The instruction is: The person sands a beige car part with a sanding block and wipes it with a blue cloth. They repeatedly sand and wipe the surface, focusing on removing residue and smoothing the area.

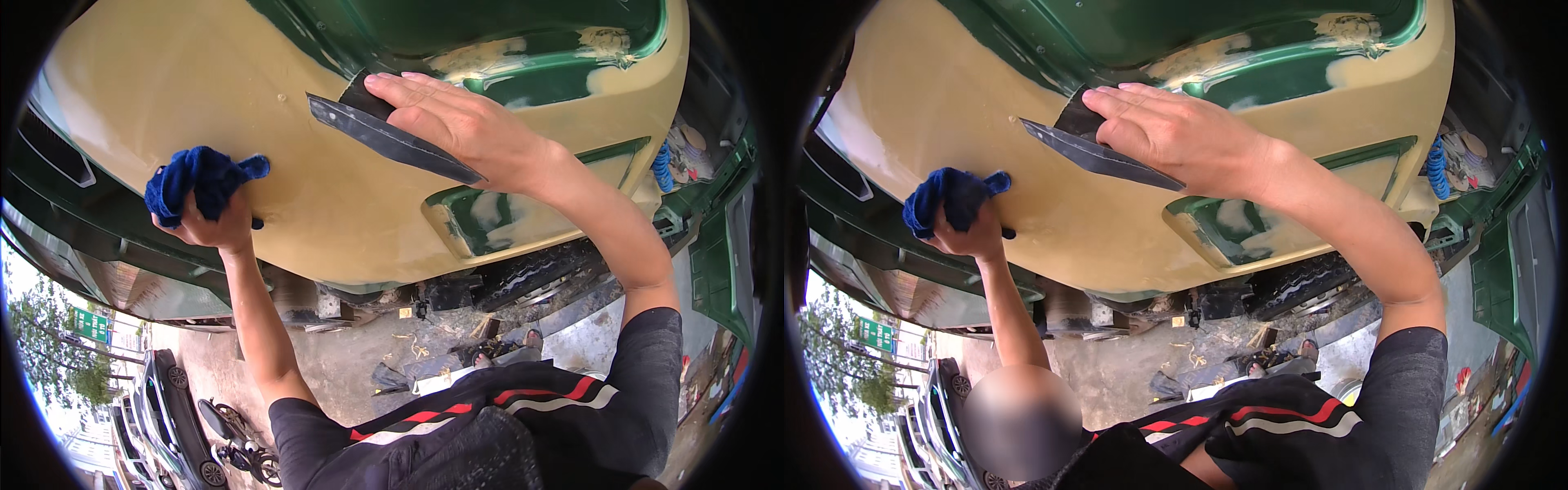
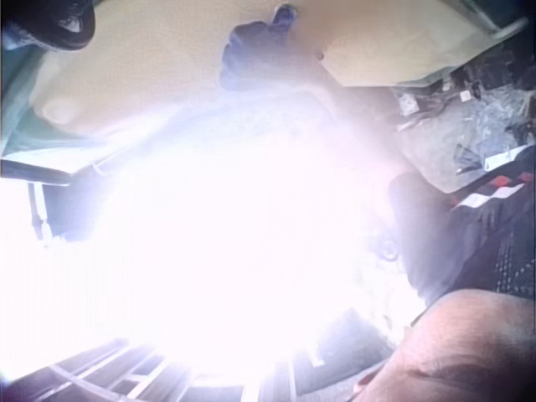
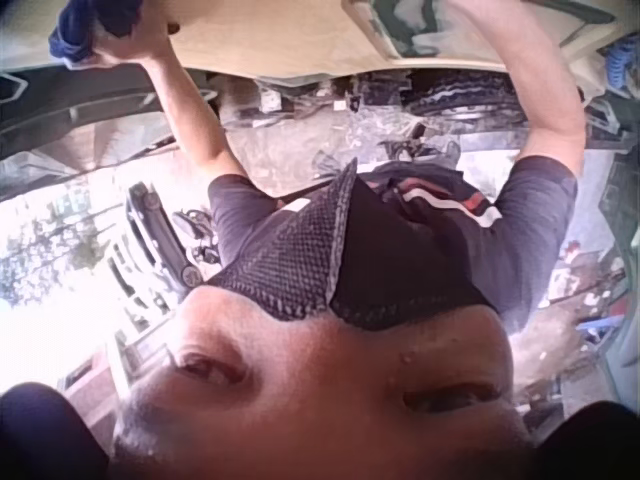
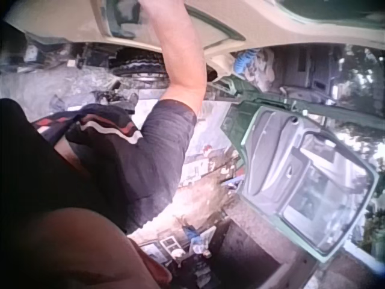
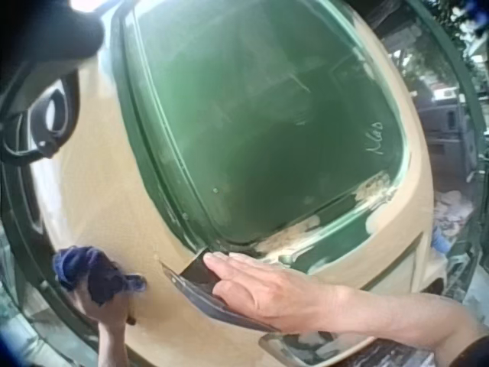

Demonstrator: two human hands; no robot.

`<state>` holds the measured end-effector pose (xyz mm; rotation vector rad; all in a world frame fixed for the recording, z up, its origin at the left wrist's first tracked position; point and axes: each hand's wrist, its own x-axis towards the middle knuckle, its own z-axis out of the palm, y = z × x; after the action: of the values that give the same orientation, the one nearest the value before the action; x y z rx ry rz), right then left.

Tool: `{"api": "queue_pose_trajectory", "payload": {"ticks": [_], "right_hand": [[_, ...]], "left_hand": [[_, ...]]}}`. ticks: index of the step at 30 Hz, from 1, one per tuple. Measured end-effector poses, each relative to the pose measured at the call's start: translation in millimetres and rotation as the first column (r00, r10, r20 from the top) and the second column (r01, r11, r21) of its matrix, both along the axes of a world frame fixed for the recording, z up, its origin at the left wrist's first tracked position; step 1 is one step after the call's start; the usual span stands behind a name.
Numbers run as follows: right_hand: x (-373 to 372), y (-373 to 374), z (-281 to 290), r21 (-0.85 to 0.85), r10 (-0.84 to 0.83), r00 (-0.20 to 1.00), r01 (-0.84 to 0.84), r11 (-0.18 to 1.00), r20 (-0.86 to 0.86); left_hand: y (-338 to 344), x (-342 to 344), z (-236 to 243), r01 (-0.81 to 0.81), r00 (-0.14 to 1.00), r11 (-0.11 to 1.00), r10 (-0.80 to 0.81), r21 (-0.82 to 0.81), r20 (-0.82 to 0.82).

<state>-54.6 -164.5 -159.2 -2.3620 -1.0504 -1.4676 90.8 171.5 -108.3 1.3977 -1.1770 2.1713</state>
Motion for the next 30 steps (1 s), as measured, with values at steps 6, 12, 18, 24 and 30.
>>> {"api": "queue_pose_trajectory", "payload": {"ticks": [6, 12, 18, 24, 30], "right_hand": [[7.6, 10.5, 13.5, 0.029, -0.008, 0.997, 0.006, 1.0, 0.081], [-2.6, 14.5, 23.5, -0.001, -0.038, 0.998, 0.038, 0.999, 0.045], [-33.2, -21.3, 13.9, -0.144, -0.15, 0.98, 0.131, 0.981, -0.132], [-24.1, -1.0, 12.3, -0.079, -0.1, 0.987, 0.09, 0.993, -0.127], [-14.4, 20.6, 16.6, 0.021, -0.098, 0.993, 0.099, 0.995, -0.066]], "left_hand": [[36.8, -20.1, -113.6, -0.097, 0.886, 0.956, -0.045, -0.278, -0.462], [64.3, -49.1, -210.5, -0.15, 0.462, 0.825, -0.429, -0.545, -0.776], [96.8, -95.1, -296.3, -0.214, 0.275, 0.665, -0.662, -0.716, -0.697], [69.9, -120.1, -316.2, -0.274, 0.053, 0.46, -0.869, -0.844, -0.491], [51.2, -135.4, -311.6, -0.246, -0.028, 0.41, -0.909, -0.878, -0.417]]}}
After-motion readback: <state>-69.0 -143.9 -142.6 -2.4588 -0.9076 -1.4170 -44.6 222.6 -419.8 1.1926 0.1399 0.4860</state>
